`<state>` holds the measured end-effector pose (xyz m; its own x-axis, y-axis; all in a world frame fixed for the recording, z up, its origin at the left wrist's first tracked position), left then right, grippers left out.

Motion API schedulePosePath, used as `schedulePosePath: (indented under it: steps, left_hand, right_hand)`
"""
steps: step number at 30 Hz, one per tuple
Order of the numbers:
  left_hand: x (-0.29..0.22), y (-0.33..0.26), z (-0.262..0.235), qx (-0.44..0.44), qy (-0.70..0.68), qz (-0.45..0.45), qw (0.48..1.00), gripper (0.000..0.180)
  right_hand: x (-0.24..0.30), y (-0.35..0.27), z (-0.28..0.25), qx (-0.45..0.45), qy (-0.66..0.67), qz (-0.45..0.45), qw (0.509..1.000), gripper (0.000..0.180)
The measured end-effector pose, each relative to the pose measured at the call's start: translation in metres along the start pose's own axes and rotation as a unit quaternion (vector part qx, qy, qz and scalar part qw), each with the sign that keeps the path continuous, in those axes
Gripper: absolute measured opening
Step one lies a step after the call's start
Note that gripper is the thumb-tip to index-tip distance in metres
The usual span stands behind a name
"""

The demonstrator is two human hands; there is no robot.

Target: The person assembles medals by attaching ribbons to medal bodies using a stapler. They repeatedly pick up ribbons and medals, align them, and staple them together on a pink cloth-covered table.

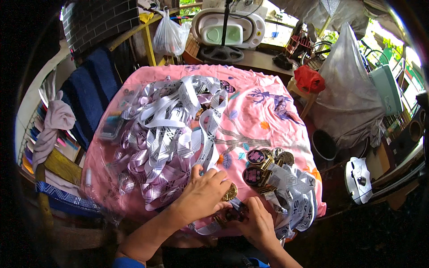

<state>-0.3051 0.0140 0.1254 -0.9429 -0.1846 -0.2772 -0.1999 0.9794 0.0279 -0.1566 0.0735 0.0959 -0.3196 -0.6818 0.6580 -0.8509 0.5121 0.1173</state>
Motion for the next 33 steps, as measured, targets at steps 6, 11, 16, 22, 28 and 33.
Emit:
schedulePosePath:
  steps: [6, 11, 16, 22, 28, 33]
  left_hand:
    - [0.002, 0.015, 0.006, 0.057, 0.071, 0.002, 0.996, 0.037]
    - [-0.007, 0.021, 0.002, 0.070, 0.145, 0.023, 0.987, 0.016]
    - [-0.013, 0.014, 0.011, -0.009, 0.249, 0.078, 0.965, 0.004]
    - [-0.008, 0.005, 0.011, -0.089, 0.297, 0.054, 0.949, 0.008]
    - [-0.050, -0.010, -0.042, -0.241, -0.044, 0.074, 0.967, 0.018]
    - [-0.146, -0.010, -0.061, -0.196, -0.306, 0.185, 0.913, 0.031]
  right_hand:
    - [-0.002, 0.005, -0.002, 0.009, 0.099, 0.023, 0.995, 0.043]
    - [-0.005, -0.010, -0.016, -0.015, 0.136, 0.077, 0.988, 0.031]
    - [-0.007, -0.035, -0.043, -0.074, 0.192, -0.064, 0.977, 0.022]
    - [0.015, -0.064, -0.095, -0.189, 0.164, -0.150, 0.956, 0.023]
    - [0.021, -0.083, -0.141, -0.373, 0.253, -0.296, 0.842, 0.019]
    - [0.002, -0.105, -0.192, -0.514, 0.221, -0.102, 0.823, 0.019]
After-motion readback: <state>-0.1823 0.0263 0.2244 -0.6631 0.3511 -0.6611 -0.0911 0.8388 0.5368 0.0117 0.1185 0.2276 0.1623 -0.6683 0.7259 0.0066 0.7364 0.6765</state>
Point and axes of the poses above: each hand's wrist, its own y-axis towards the middle knuckle, its own z-axis out of the palm, x = y × z, the point moved 5 cm from there along y, towards the middle knuckle, and after that the axes turned 9 degrees about -z, right-handed, at the moved point
